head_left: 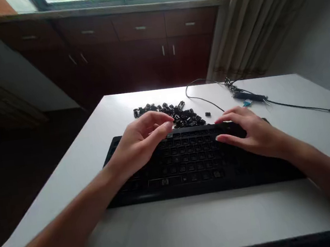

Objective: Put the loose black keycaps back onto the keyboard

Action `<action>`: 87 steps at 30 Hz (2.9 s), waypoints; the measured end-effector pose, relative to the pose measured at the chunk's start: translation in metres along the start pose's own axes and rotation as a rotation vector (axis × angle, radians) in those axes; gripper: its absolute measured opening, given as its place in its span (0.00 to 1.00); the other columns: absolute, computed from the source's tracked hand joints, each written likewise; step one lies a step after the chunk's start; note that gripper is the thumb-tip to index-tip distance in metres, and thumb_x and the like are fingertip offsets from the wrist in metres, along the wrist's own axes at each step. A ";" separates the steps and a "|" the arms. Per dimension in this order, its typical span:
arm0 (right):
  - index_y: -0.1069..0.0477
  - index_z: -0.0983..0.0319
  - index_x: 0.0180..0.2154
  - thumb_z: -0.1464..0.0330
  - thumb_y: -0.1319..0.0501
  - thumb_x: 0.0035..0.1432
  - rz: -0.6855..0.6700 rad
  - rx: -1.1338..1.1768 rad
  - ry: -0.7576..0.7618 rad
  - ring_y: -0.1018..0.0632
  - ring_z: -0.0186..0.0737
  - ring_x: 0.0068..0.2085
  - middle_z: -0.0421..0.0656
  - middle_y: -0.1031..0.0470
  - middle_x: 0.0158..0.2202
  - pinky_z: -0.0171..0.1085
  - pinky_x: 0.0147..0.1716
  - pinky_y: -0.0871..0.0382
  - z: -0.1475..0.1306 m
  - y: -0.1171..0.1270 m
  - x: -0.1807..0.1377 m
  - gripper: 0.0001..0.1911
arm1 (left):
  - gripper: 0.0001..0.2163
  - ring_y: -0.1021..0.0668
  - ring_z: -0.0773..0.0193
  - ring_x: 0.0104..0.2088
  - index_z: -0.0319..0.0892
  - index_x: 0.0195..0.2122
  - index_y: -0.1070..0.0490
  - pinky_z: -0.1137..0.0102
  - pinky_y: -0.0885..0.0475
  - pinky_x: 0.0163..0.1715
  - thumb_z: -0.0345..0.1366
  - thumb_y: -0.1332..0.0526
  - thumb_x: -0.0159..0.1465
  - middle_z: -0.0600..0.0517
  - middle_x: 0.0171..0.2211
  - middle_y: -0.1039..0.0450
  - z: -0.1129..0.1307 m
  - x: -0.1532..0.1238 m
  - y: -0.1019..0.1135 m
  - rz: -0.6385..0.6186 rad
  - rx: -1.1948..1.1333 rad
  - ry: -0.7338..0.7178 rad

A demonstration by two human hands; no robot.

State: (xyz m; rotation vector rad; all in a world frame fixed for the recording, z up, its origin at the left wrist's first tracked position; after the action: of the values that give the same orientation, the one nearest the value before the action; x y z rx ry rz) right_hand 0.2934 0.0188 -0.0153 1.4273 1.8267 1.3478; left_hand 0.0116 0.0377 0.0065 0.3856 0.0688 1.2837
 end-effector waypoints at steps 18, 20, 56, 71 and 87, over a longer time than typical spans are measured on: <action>0.35 0.43 0.59 0.41 0.44 0.60 -0.089 -0.137 -0.060 0.32 0.60 0.59 0.45 0.30 0.58 0.61 0.55 0.42 0.001 -0.004 0.002 0.29 | 0.10 0.21 0.65 0.37 0.46 0.43 0.24 0.72 0.24 0.36 0.44 0.35 0.65 0.51 0.38 0.22 -0.003 0.005 0.010 0.053 0.014 -0.019; 0.33 0.43 0.57 0.43 0.44 0.61 -0.067 -0.116 -0.038 0.31 0.58 0.59 0.44 0.29 0.57 0.60 0.56 0.43 0.001 -0.005 0.000 0.26 | 0.12 0.21 0.65 0.35 0.45 0.44 0.24 0.72 0.24 0.34 0.45 0.35 0.64 0.50 0.38 0.22 -0.005 0.007 0.018 0.102 0.045 -0.026; 0.28 0.51 0.53 0.53 0.41 0.65 0.046 -0.102 0.139 0.24 0.53 0.51 0.46 0.25 0.52 0.52 0.50 0.29 0.008 -0.005 -0.001 0.18 | 0.11 0.24 0.56 0.47 0.46 0.44 0.22 0.60 0.28 0.50 0.42 0.40 0.67 0.47 0.45 0.25 -0.040 0.021 0.061 -0.003 0.801 -0.268; 0.28 0.53 0.51 0.53 0.42 0.66 0.070 -0.159 0.174 0.23 0.51 0.50 0.45 0.23 0.50 0.51 0.50 0.30 0.003 -0.002 0.006 0.17 | 0.10 0.23 0.61 0.37 0.45 0.44 0.23 0.65 0.29 0.39 0.41 0.41 0.68 0.49 0.40 0.25 -0.036 0.020 0.065 0.089 0.880 -0.211; 0.21 0.59 0.44 0.61 0.39 0.64 -0.041 -0.176 0.194 0.21 0.47 0.43 0.50 0.22 0.45 0.43 0.43 0.28 -0.053 -0.041 0.141 0.12 | 0.10 0.23 0.58 0.38 0.44 0.45 0.25 0.64 0.29 0.37 0.39 0.44 0.70 0.49 0.40 0.23 -0.024 0.013 0.043 0.072 0.953 -0.365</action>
State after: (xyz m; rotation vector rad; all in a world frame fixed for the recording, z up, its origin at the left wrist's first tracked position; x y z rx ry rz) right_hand 0.1815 0.1260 -0.0006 1.1986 1.7932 1.6308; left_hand -0.0303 0.0650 0.0001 1.4407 0.3639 1.1656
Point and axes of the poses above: each hand's wrist, its own x-axis towards the middle knuckle, its own y-axis out of the back of the hand, z = x × y, the point moved 4 cm from there along x, towards the middle knuckle
